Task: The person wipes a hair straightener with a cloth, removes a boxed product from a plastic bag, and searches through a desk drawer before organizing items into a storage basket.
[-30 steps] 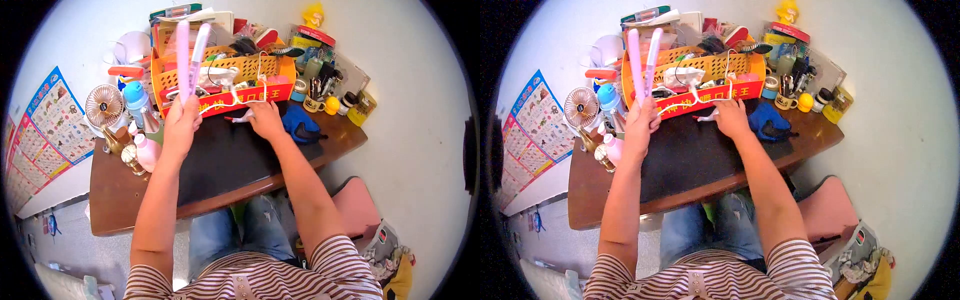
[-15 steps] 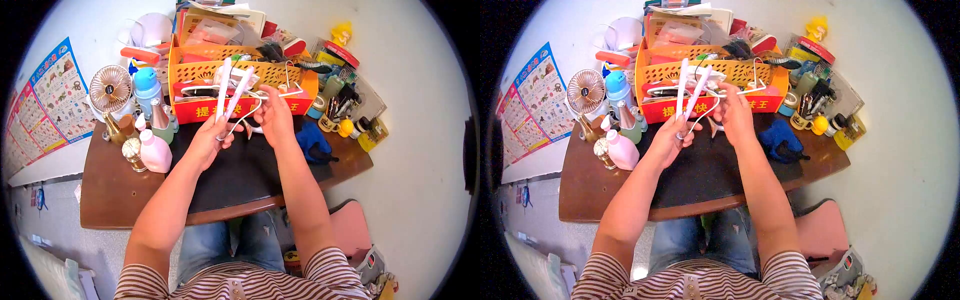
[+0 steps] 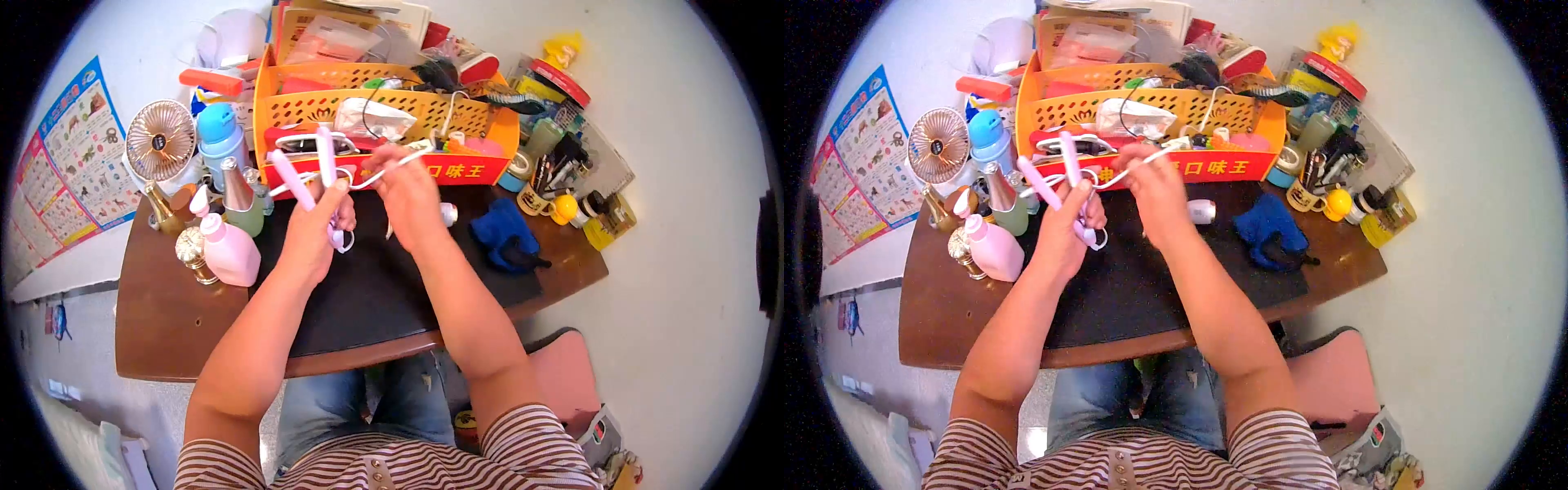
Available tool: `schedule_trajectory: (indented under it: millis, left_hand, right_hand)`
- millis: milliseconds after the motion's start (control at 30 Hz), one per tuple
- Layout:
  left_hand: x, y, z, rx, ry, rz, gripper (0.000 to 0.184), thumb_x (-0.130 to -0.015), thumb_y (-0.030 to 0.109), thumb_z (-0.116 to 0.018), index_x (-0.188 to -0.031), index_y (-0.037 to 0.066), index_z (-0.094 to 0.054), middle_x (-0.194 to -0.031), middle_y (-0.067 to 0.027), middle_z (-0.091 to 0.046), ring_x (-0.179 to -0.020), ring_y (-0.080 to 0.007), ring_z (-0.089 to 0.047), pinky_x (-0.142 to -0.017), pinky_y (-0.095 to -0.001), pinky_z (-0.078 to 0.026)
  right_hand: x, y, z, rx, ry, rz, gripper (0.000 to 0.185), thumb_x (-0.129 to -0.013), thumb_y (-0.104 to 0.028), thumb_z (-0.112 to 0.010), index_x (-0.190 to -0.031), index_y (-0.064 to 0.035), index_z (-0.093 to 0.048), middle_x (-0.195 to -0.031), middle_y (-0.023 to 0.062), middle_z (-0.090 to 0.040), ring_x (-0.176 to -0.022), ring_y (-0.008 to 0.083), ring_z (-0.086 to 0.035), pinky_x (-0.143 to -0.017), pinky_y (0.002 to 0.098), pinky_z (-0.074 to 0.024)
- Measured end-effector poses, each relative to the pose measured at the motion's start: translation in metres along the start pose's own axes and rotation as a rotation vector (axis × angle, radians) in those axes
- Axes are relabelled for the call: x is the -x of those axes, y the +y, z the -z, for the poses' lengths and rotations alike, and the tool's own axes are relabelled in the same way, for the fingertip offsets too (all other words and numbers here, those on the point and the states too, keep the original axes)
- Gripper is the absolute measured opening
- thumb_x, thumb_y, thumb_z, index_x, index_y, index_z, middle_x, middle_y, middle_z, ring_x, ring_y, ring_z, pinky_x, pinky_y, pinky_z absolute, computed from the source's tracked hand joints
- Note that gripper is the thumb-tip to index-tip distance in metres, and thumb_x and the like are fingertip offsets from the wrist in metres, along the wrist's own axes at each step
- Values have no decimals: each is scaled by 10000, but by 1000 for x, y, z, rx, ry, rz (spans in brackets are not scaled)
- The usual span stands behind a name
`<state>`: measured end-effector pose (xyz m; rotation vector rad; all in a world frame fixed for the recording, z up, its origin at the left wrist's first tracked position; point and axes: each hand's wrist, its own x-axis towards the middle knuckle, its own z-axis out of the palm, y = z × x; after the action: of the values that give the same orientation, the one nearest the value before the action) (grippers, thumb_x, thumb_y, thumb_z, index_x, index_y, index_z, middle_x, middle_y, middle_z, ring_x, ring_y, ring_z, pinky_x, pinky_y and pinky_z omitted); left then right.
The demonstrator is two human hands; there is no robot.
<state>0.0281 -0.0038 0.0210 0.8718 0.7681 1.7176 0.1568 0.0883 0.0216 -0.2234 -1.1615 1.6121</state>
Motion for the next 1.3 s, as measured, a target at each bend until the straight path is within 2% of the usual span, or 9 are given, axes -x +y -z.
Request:
schedule_trajectory:
  millis: [167, 233, 367, 567, 600, 667, 967, 1167, 1300]
  left_hand:
    - [12, 15, 8, -346, -359, 282, 257, -890, 252, -663, -990, 28, -586, -684, 13, -495, -628, -99, -465, -612, -242, -375]
    - [11, 11, 6, -367, -383, 310, 258, -887, 247, -659, -999, 26, -586, -686, 12, -495, -628, -100, -466, -609, -239, -371]
    - [0, -5, 17, -120, -278, 292, 229, -891, 213, -630, -1013, 26, -577, -727, -13, -516, -658, -113, -479, -604, -243, -379]
    - [-12, -3, 35, 106, -43, 191, 235, -897, 174, -576, -1095, 51, -547, -1041, -145, -675, -890, -220, -657, -681, -320, -520]
    - [-11, 0, 31, 107, -40, 192, 235, -897, 174, -576, -1095, 51, -547, -1041, -145, -675, -890, -220, -657, -681, -320, -520]
    - [-8, 7, 23, 169, 31, 234, 269, -913, 186, -555, -1139, 41, -552, -1048, -156, -682, -924, -252, -671, -756, -363, -551]
    - [-5, 17, 27, 311, -236, 228, 295, -895, 160, -605, -1163, 50, -548, -1028, -135, -680, -1016, -286, -664, -894, -438, -544]
    - [-15, 2, 30, 184, 8, 16, 229, -906, 153, -661, -1074, 52, -541, -812, -53, -569, -821, -173, -612, -818, -340, -538]
    - [-13, -6, 26, -232, 192, -92, 234, -952, 242, -640, -1061, 51, -561, -809, -32, -570, -736, -142, -592, -692, -313, -512]
  right_hand:
    - [-11, -59, 26, -509, 369, -7, 178, -1009, -182, -498, -1076, -29, -558, -889, 80, -630, -809, 203, -625, -720, 328, -524]
    - [-16, -55, 62, -788, -75, -29, 196, -1040, -203, -451, -1055, -31, -543, -714, 3, -473, -597, 118, -472, -535, 254, -411]
    - [2, -62, 34, -11, 93, 160, 173, -1044, -196, -437, -1058, -42, -513, -629, -34, -312, -496, 73, -296, -434, 233, -256]
    - [30, -45, -3, 478, -443, -250, 130, -1000, -168, -526, -1013, -54, -585, -670, -27, -455, -555, 53, -396, -508, 225, -322]
    - [31, -30, -8, 638, -522, -78, 133, -1004, -159, -513, -996, -48, -587, -685, -23, -480, -564, 56, -401, -516, 231, -331]
    - [33, -24, -6, 848, -576, -148, 161, -977, -176, -543, -987, -32, -615, -804, 54, -634, -732, 155, -590, -692, 325, -481]
    - [27, -2, 3, 660, -317, -359, 122, -988, -102, -518, -1051, -18, -580, -711, 35, -606, -611, 127, -613, -580, 276, -534]
    - [31, -4, -12, 989, -342, 150, 372, -816, -5, -688, -1152, -24, -529, -1147, 147, -516, -1031, 268, -610, -904, 363, -516]
    - [38, -11, -27, 1106, -473, 415, 419, -794, -78, -715, -1156, -24, -511, -1103, 168, -535, -1072, 348, -567, -997, 423, -422]
